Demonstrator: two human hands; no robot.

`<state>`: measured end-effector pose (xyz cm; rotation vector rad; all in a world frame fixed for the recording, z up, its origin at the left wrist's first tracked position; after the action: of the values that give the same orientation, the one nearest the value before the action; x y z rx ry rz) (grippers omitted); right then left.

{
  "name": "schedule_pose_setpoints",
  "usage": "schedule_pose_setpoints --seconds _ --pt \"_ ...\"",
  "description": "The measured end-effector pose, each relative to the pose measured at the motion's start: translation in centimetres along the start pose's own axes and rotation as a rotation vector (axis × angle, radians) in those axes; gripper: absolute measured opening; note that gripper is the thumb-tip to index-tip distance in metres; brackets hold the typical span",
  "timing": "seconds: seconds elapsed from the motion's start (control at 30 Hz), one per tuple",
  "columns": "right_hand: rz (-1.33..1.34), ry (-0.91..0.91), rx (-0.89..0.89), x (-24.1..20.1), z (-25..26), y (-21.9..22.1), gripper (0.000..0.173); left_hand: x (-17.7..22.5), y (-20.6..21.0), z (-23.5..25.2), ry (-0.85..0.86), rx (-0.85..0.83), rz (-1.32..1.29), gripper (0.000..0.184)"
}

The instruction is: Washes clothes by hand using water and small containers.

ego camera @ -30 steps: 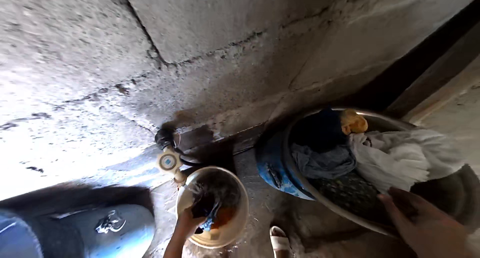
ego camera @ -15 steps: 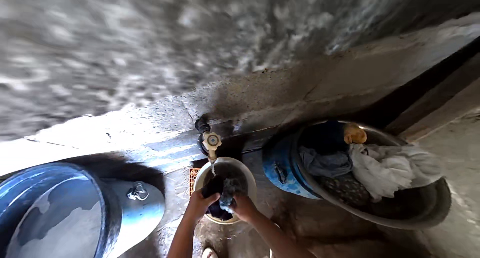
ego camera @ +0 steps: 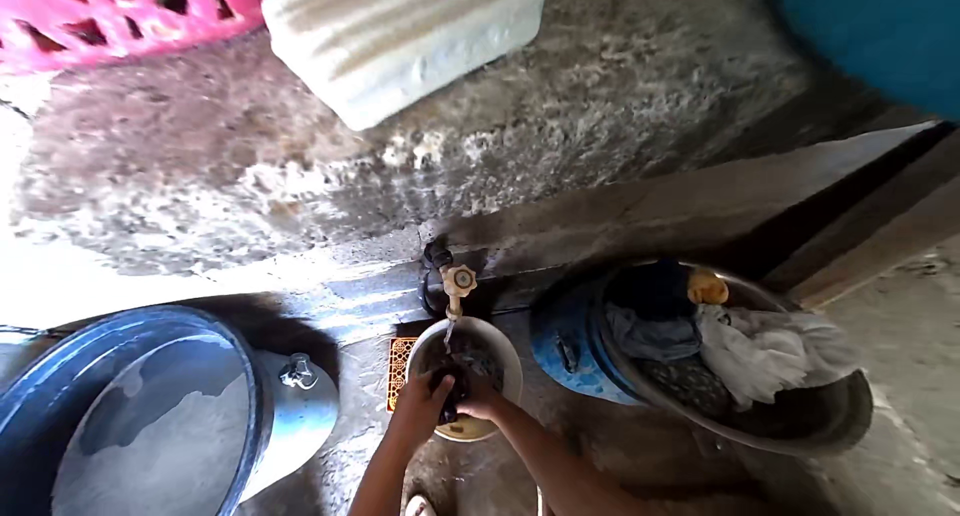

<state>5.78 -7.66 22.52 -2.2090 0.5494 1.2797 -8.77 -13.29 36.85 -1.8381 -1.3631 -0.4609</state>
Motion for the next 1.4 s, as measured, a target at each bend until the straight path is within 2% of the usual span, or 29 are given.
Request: schedule_pose_setpoints --seconds 0.03,0.1,0.13,0.17,0.23,0.27,0.33,0.4,0.43,0.5,0.53,0.57,0.63,0.7,0.73,0.8,0.87,0.9,0.97,1.03,1.13,1.23,1.27,1.33,1.37,1.4 --pt "0.079 0.012 -0.005 -0.2 0.0 0.4 0.099 -0.8 -0.3 -1.2 0.081 0.039 -0.151 0.033" --pt "0.252 0.09 0.039 -0.8 -0.4 1.2 0.063 -2.8 -1.3 -3.0 0.218 0.137 -0.552 0.024" --pt "0.348 0.118 0.105 -1.8 -0.6 1.5 0.049 -3.6 -2.1 -3.6 0.241 0.186 -0.728 0.024" --pt "0.437 0.129 0.194 -3.4 -1.1 1.5 0.043 -4.4 -2.9 -3.7 0.231 0.241 -0.847 0.026" --pt "0.576 0.121 0.329 -7.1 -2.6 1.4 0.041 -7.0 -3.8 -2.6 0.092 0.357 -0.872 0.023" --pt "0.607 0.095 0.352 -8.9 -3.5 1.4 0.039 -8.5 -3.8 -1.6 -0.023 0.378 -0.758 0.019" --pt "0.586 0.003 0.325 -11.8 -5.0 1.6 0.035 -11.2 -2.3 1.0 -0.185 0.238 -0.453 0.044" --pt "0.555 -0.084 0.282 -14.2 -6.3 1.8 0.035 -12.2 0.5 2.9 -0.175 0.089 -0.237 0.082" --pt "0.551 -0.114 0.259 -15.2 -6.9 1.8 0.036 -12.4 2.1 3.2 -0.129 0.109 -0.228 0.083" --pt "0.615 -0.151 0.218 -16.6 -7.6 1.6 0.037 -12.5 3.8 3.1 -0.1 0.241 -0.275 0.05" --pt "0.675 -0.154 0.219 -16.9 -7.7 1.3 0.036 -12.8 3.6 3.2 -0.077 0.299 -0.258 0.043" --pt "0.737 -0.146 0.253 -16.7 -7.6 0.8 0.036 -13.0 2.9 3.6 -0.042 0.339 -0.291 0.042" --pt "0.832 -0.079 0.422 -15.1 -6.7 -1.0 0.037 -11.8 1.7 4.0 0.057 0.381 -0.561 0.041" --pt "0.899 0.09 0.562 -11.6 -5.2 -2.6 0.039 -8.9 0.6 2.7 0.046 0.392 -0.659 0.04" --pt "0.935 0.197 0.551 -9.7 -4.5 -2.8 0.047 -7.6 0.3 1.9 0.041 0.386 -0.64 0.046" --pt "1.005 0.347 0.42 -6.9 -3.4 -1.8 0.065 -6.0 0.5 0.7 0.093 0.345 -0.525 0.055" --pt "1.061 0.37 0.246 -5.5 -2.1 -0.1 0.078 -5.2 1.1 -0.1 0.184 0.264 -0.431 0.059" --pt "1.104 0.344 0.184 -5.2 -1.5 0.6 0.08 -4.9 1.4 -0.5 0.208 0.215 -0.422 0.058" --pt "1.251 0.255 0.203 -5.3 -1.0 1.7 0.069 -4.8 1.6 -1.1 0.231 0.107 -0.517 0.055" --pt "1.391 0.196 0.291 -5.6 -1.0 2.2 0.056 -6.0 1.3 -1.2 0.286 -0.011 -0.746 0.051" --pt "1.371 0.162 0.449 -7.0 -2.2 2.5 0.027 -9.3 0.4 0.2 0.413 -0.118 -1.126 0.03" --pt "1.299 0.056 0.435 -10.0 -3.7 2.7 0.025 -10.2 0.4 1.9 0.361 0.022 -1.247 0.062" --pt "1.295 0.036 0.389 -11.1 -4.0 2.8 0.024 -10.2 1.4 2.4 0.336 0.089 -1.224 0.063" --pt "1.308 0.055 0.283 -12.8 -4.2 3.1 0.026 -9.2 3.4 1.0 0.326 0.258 -1.047 0.055" --pt "1.313 0.071 0.234 -13.2 -4.2 3.1 0.029 -8.4 3.4 -0.5 0.337 0.287 -0.959 0.044" --pt "1.328 0.078 0.197 -13.1 -4.1 3.0 0.032 -6.0 2.8 -1.6 0.243 0.328 -0.97 0.038"
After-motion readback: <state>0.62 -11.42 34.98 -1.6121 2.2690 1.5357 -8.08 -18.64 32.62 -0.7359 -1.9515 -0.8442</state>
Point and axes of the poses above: each hand's wrist, its own z-axis towards the middle knuckle, its own y-axis out of the palm, x = y × z, the point moved 1 cm from there along z, towards the middle knuckle, and after that the axes turned 9 degrees about -y, right-handed, at the moved point
